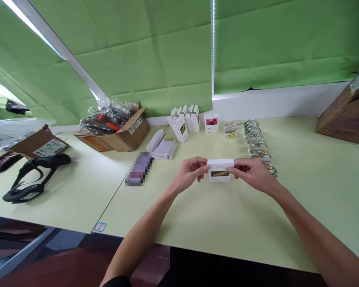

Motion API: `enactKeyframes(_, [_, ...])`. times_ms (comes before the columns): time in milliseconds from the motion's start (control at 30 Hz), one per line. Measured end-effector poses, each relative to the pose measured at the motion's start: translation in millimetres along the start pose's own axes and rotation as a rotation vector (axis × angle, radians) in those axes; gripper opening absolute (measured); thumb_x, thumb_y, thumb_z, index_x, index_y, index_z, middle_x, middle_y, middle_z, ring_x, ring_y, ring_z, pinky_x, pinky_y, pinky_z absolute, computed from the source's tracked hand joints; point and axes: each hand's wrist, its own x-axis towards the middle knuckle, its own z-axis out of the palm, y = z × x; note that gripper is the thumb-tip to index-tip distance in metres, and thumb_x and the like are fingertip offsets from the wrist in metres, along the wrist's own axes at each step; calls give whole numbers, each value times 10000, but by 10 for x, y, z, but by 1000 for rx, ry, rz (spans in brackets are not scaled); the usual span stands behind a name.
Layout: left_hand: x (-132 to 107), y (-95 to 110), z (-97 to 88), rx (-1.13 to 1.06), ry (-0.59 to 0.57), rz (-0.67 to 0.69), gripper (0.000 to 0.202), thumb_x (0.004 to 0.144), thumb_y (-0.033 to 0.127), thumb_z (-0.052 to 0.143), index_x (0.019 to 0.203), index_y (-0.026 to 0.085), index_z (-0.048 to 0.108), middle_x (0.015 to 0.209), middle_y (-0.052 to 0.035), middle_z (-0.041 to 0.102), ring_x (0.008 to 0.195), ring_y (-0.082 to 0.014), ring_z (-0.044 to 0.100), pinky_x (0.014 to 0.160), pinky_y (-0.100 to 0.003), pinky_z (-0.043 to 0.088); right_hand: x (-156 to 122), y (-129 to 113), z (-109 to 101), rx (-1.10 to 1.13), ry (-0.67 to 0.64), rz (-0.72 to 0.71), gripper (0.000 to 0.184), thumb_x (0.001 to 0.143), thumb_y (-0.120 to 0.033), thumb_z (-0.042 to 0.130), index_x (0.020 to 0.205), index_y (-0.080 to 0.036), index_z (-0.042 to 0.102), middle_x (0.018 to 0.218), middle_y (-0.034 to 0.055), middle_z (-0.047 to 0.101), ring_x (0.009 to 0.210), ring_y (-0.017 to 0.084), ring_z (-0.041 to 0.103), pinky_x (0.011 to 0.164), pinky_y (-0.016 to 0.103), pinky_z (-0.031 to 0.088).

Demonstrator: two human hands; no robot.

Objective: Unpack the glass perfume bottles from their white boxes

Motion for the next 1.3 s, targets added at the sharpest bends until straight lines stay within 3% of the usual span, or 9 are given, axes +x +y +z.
enactKeyframes(100, [63,-56,-155,287,161,143,345,903,498,610,1014,184,699,763,-20,652,591,-108,574,525,-239,486,-29,-1,7,-33,7,-21,465,874,-591,588,636,-191,591,551,-19,499,512,108,380,474,257,300])
enactKeyframes(200, [138,-138,-437,755,470,352,257,942,416,565,970,201,704,916,-56,691,735,-141,618,649,-264,515,-41,-21,-5,0,17,28,453,861,-629,594,735,-196,637,587,-18,524,522,113,399,467,252,311])
enactKeyframes(300, [184,-240,-803,1092,751,358,219,954,345,541,922,203,704,1038,-96,683,978,-234,622,811,-349,529,-42,-36,-29,27,10,91,490,852,-670,578,891,-196,695,604,-8,565,492,111,393,431,248,299])
enactKeyframes(400, [190,-359,-1144,1286,849,244,194,919,306,586,1026,199,709,1189,-141,628,1176,-322,534,986,-467,485,-43,-45,-39,37,-2,106,498,844,-680,581,873,-196,696,597,-7,567,482,105,389,420,240,296])
enactKeyframes(533, [194,-519,-1416,1346,791,186,265,905,289,593,1126,197,707,1377,-150,524,1349,-349,397,1138,-508,382,-47,-56,-32,27,-1,99,487,844,-669,593,737,-196,643,580,-11,545,486,96,389,431,234,295])
enactKeyframes(700, [234,-657,-1498,1312,731,106,294,899,290,581,1145,190,707,1442,-145,499,1406,-346,359,1176,-528,350,-43,-64,-29,6,-4,69,501,844,-681,581,730,-196,639,581,-9,548,491,99,394,439,239,294])
enactKeyframes(1000, [263,-699,-1541,1254,838,161,279,947,238,482,935,157,749,1504,-128,483,1535,-326,162,1237,-534,248,-57,-90,-38,-43,0,75,519,860,-682,545,679,-198,594,578,-5,547,467,89,350,424,242,272])
enactKeyframes(1200, [251,-520,-1480,1145,1031,395,246,982,311,503,987,232,736,1389,-82,587,1478,-291,325,1207,-539,307,-48,-45,-13,-21,22,92,490,825,-680,600,797,-195,667,602,-1,563,501,111,410,427,243,300])
enactKeyframes(1300, [222,-362,-1402,1001,1136,541,223,984,343,525,1000,227,714,1277,-86,644,1351,-254,500,1135,-468,428,-35,-15,6,-28,35,66,469,815,-663,628,799,-196,673,595,-6,553,512,116,423,441,247,311])
